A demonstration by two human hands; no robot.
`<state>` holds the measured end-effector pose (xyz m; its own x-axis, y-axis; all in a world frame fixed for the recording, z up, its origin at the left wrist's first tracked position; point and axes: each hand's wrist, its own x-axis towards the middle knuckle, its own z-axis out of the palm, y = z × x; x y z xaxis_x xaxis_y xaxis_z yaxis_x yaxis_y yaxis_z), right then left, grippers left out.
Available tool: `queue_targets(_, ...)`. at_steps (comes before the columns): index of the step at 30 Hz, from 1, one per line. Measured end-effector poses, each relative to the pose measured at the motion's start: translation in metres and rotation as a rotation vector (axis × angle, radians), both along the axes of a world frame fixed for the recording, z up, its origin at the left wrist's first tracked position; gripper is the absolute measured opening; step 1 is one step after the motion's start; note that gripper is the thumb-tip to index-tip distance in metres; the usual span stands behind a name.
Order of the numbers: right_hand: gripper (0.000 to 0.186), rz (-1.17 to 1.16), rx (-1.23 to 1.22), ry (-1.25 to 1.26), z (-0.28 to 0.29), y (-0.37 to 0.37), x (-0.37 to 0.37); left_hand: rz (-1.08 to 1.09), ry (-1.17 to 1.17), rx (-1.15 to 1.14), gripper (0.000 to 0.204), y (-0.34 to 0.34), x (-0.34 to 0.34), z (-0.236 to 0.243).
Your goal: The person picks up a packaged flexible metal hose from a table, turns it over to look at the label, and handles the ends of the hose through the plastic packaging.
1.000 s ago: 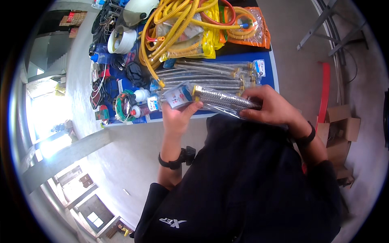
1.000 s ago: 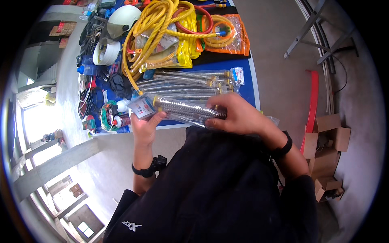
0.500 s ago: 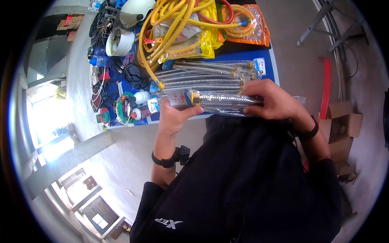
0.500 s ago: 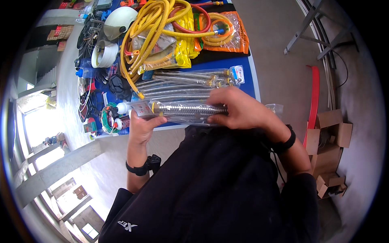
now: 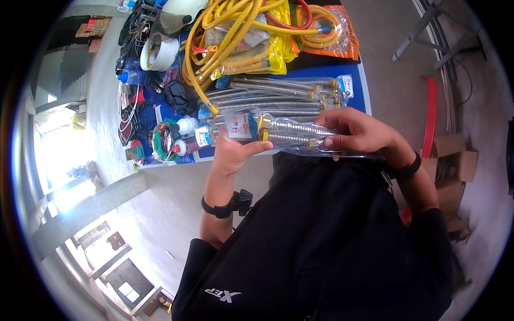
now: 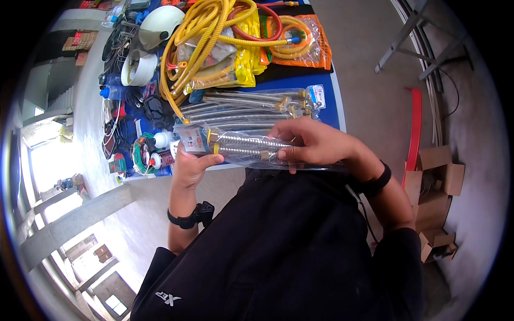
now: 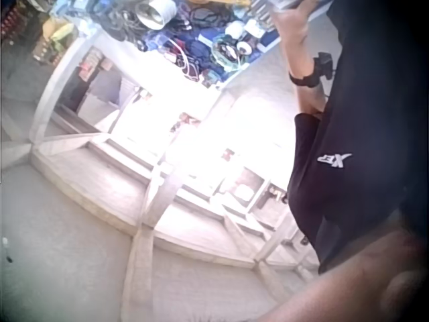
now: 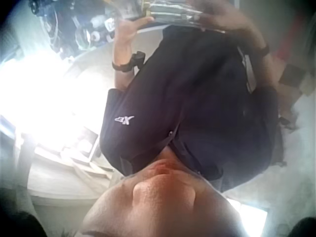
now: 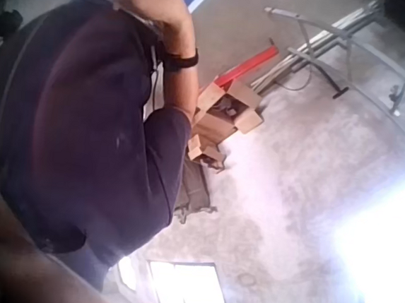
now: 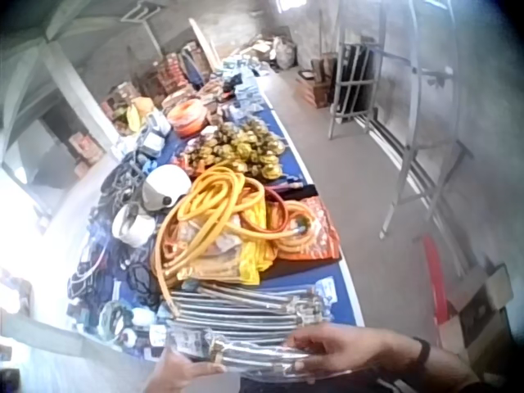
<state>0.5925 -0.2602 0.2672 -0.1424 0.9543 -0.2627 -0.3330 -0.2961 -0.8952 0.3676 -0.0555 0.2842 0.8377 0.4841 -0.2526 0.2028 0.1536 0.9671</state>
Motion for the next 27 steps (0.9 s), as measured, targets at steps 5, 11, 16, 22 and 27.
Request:
queue_targets(5, 0.031, -0.029, 0.014, -0.102, 0.003, 0.003, -0.004, 0.013, 0.002, 0.001, 0.042, 0.0, -0.003, 0.0)
queue_targets(11, 0.039, -0.168, 0.108, -0.443, 0.006, 0.005, -0.017, 0.037, 0.067, 0.12, 0.037, 0.0, -0.005, 0.006)
queue_targets(16, 0.04, -0.265, 0.215, -0.71, 0.014, 0.007, -0.028, 0.065, 0.067, 0.0, 0.033, 0.001, -0.009, 0.008)
queue_targets(22, 0.04, -0.289, 0.235, -0.788, 0.02, 0.008, -0.03, 0.046, 0.076, 0.036, 0.032, 0.002, -0.015, 0.008)
queue_targets(27, 0.036, -0.2, 0.157, -0.633, 0.022, 0.01, -0.026, 0.074, -0.042, 0.04, 0.035, 0.001, -0.011, 0.005)
